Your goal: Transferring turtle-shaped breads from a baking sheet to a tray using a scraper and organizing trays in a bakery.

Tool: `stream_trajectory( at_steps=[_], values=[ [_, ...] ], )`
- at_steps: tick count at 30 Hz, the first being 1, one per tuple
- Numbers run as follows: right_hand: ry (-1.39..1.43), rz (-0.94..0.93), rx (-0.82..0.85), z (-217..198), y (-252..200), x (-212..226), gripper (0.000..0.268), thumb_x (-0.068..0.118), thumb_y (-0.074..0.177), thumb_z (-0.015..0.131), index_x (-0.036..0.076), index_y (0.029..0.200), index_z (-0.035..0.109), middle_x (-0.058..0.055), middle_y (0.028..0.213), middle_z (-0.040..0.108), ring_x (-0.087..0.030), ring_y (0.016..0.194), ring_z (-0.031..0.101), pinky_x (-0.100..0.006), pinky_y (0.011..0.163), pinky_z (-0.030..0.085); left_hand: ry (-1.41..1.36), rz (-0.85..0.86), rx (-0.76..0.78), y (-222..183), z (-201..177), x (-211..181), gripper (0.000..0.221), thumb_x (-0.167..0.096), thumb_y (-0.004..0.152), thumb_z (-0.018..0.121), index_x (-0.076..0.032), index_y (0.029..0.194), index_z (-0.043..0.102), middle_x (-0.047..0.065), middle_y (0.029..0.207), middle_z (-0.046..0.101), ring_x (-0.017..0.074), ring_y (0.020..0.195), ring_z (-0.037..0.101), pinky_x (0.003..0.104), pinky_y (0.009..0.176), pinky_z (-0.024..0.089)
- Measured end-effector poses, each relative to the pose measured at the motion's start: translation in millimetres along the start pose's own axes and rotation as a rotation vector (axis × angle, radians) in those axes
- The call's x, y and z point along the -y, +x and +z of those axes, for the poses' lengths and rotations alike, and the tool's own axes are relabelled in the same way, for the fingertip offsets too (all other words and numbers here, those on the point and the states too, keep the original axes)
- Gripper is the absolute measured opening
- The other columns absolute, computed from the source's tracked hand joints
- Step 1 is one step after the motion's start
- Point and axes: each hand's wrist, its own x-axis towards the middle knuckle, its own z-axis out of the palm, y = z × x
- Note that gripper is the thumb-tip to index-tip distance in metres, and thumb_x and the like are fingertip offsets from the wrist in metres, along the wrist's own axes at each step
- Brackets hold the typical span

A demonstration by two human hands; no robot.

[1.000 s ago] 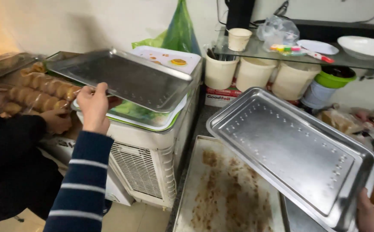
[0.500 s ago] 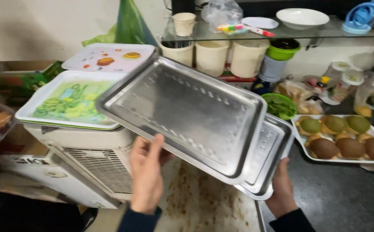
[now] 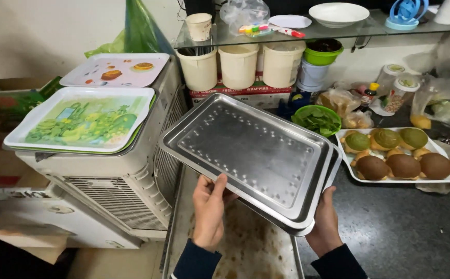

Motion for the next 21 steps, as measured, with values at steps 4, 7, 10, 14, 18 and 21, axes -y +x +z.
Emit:
stream_trajectory(
  at_steps=[4,7,10,14,18,21],
  values=[
    [-0.001,0.003,-0.050,0.3,-4.0,3.3,0.082,0.065,0.113,0.028,0.015,0.174,0.047,-0.002,0.171,0.062,-0.026,0.155,0.060,-0.043,0.130,0.046,0.059,-0.010,0.024,2.0,-0.1,6.8,0.014,-0.013,0.115,0.070,-0.007,0.103,0.063,0.009,0.099,0.068,0.0221,0.089,0.072,0.042,0.079,0.072],
    [0.003,0.009,-0.027,0.7,-8.4,6.6,0.082,0.065,0.112,0.026,0.017,0.176,0.045,-0.003,0.174,0.060,-0.027,0.158,0.058,-0.043,0.133,0.045,0.072,-0.018,0.025,3.3,-0.8,10.7,0.023,-0.013,0.115,0.070,-0.009,0.097,0.057,0.008,0.094,0.065,0.0211,0.086,0.071,0.041,0.077,0.070],
    [-0.009,-0.013,0.028,-3.7,-10.1,6.4,0.088,0.067,0.107,0.027,0.017,0.176,0.046,-0.008,0.172,0.061,-0.030,0.157,0.059,-0.047,0.132,0.046,0.074,-0.016,0.034,3.2,-0.7,13.8,0.029,-0.014,0.115,0.070,-0.011,0.092,0.051,0.006,0.090,0.061,0.0187,0.084,0.067,0.042,0.077,0.070],
    [-0.028,-0.044,0.066,-3.7,-14.8,9.3,0.088,0.067,0.107,0.022,0.019,0.177,0.046,-0.009,0.172,0.062,-0.031,0.157,0.059,-0.049,0.131,0.046,0.108,-0.046,0.044,2.4,-0.4,12.8,0.015,-0.015,0.115,0.069,-0.009,0.103,0.062,0.008,0.099,0.069,0.0207,0.092,0.073,0.042,0.080,0.071],
    [-0.004,-0.011,0.043,-7.8,-7.9,6.5,0.087,0.069,0.109,0.022,0.017,0.172,0.052,-0.010,0.164,0.067,-0.032,0.151,0.063,-0.049,0.127,0.048,0.140,-0.105,0.019,3.2,-1.3,10.1,0.027,-0.018,0.114,0.072,-0.008,0.095,0.055,0.009,0.089,0.064,0.0206,0.084,0.069,0.045,0.086,0.076],
    [0.008,-0.059,0.114,-8.6,-5.1,4.0,0.086,0.065,0.110,0.017,0.018,0.174,0.050,-0.011,0.167,0.065,-0.033,0.153,0.061,-0.050,0.129,0.047,0.127,-0.125,0.027,10.1,-5.4,10.5,0.024,-0.018,0.111,0.074,-0.007,0.097,0.058,0.015,0.097,0.076,0.0253,0.092,0.078,0.049,0.090,0.077]
  ],
)
